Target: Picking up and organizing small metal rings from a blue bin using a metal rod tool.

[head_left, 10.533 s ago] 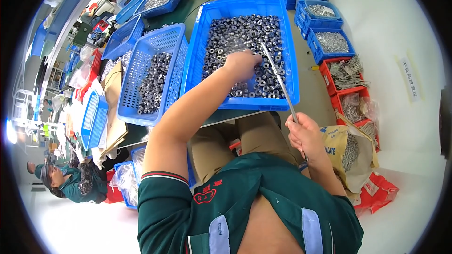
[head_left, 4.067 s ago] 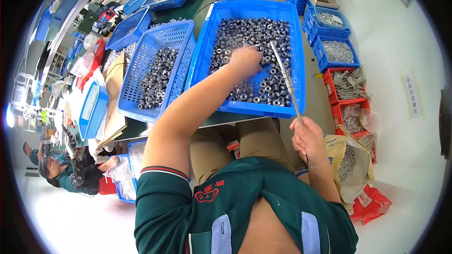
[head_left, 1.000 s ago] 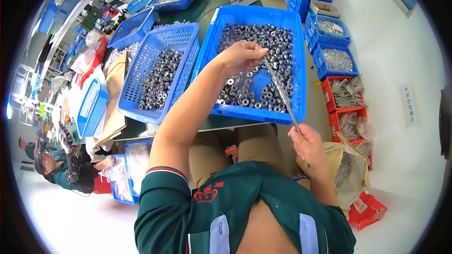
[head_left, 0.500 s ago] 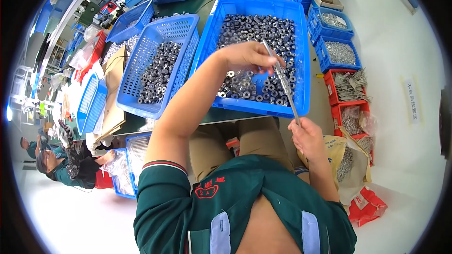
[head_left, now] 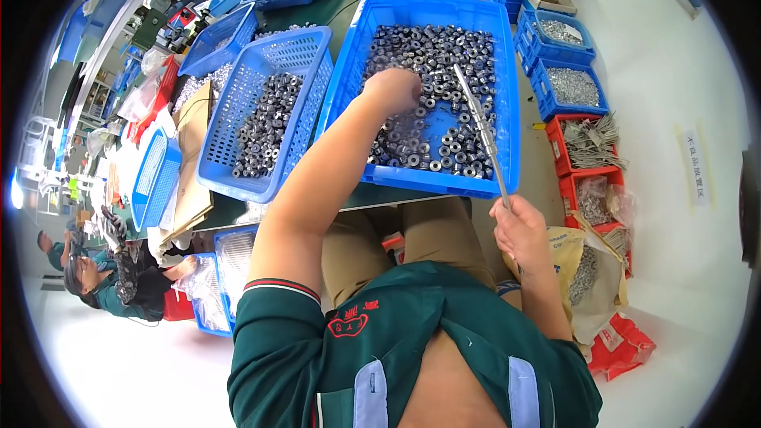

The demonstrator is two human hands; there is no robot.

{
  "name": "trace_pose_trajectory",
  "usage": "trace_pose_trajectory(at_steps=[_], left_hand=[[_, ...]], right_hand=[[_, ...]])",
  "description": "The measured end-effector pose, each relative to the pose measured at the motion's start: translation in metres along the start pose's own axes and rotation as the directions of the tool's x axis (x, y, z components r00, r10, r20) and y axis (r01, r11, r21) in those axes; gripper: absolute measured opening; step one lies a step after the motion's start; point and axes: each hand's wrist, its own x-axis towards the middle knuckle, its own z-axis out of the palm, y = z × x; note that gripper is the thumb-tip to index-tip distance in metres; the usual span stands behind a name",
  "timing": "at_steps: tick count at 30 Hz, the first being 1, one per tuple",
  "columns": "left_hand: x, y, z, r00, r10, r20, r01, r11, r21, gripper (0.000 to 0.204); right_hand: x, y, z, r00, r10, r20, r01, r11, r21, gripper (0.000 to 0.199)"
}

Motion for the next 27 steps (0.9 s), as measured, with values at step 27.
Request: trace_pose_trajectory(at_steps=[27], left_hand=[[-0.019,0.011,-0.031,0.982,0.157,-0.102,-0.099,-0.03,-0.995,0.021]], right_hand=[[0.0,0.002,-0.001,0.995,0.032,0.089,-0.029,0.999,-0.029,0.014]])
